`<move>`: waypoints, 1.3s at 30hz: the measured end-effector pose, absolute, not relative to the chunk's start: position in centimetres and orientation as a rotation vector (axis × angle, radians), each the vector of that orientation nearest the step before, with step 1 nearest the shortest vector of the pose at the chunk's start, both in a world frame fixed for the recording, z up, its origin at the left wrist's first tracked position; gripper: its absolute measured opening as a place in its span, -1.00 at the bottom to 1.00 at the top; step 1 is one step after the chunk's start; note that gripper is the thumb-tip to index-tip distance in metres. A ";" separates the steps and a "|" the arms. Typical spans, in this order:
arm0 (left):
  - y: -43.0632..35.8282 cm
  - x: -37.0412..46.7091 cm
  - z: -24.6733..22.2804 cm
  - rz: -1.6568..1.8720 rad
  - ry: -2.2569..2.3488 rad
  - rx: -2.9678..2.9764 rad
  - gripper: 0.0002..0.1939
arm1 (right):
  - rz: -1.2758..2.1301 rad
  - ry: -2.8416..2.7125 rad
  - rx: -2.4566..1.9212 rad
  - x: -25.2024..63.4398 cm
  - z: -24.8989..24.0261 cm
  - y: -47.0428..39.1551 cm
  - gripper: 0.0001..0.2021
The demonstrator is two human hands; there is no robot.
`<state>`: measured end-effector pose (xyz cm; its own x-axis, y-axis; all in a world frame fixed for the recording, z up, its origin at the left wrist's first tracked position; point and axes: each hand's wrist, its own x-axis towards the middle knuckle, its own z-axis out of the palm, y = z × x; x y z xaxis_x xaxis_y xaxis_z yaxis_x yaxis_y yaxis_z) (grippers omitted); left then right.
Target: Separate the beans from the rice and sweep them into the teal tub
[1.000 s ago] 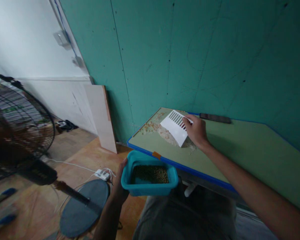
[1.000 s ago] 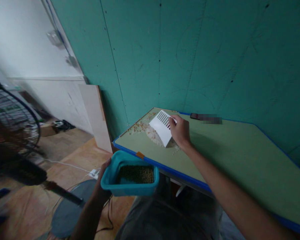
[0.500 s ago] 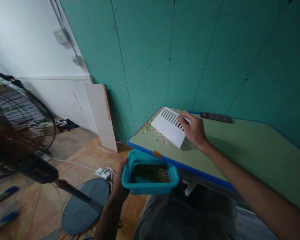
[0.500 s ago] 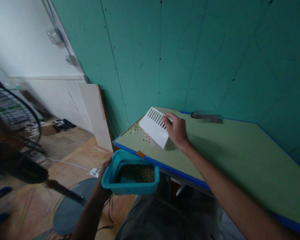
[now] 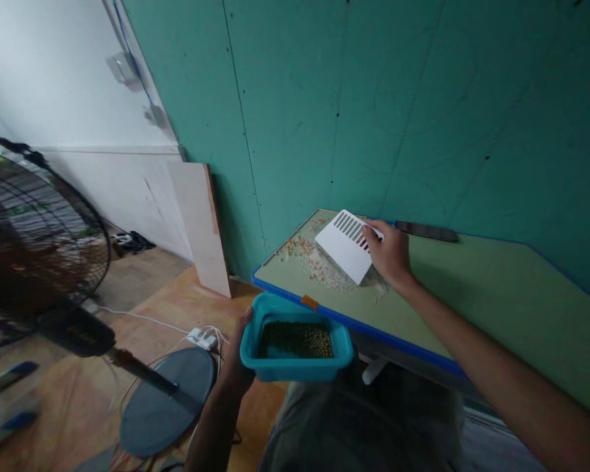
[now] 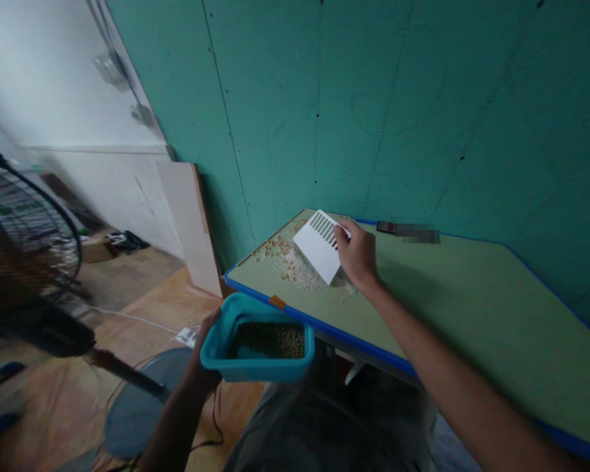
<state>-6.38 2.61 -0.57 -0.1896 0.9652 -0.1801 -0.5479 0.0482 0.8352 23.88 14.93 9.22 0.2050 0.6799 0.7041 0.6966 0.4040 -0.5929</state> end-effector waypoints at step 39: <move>2.4 -5.9 0.4 1.553 1.003 0.506 -0.83 | 0.133 -1.491 -1.249 22.5 8.8 14.3 -0.71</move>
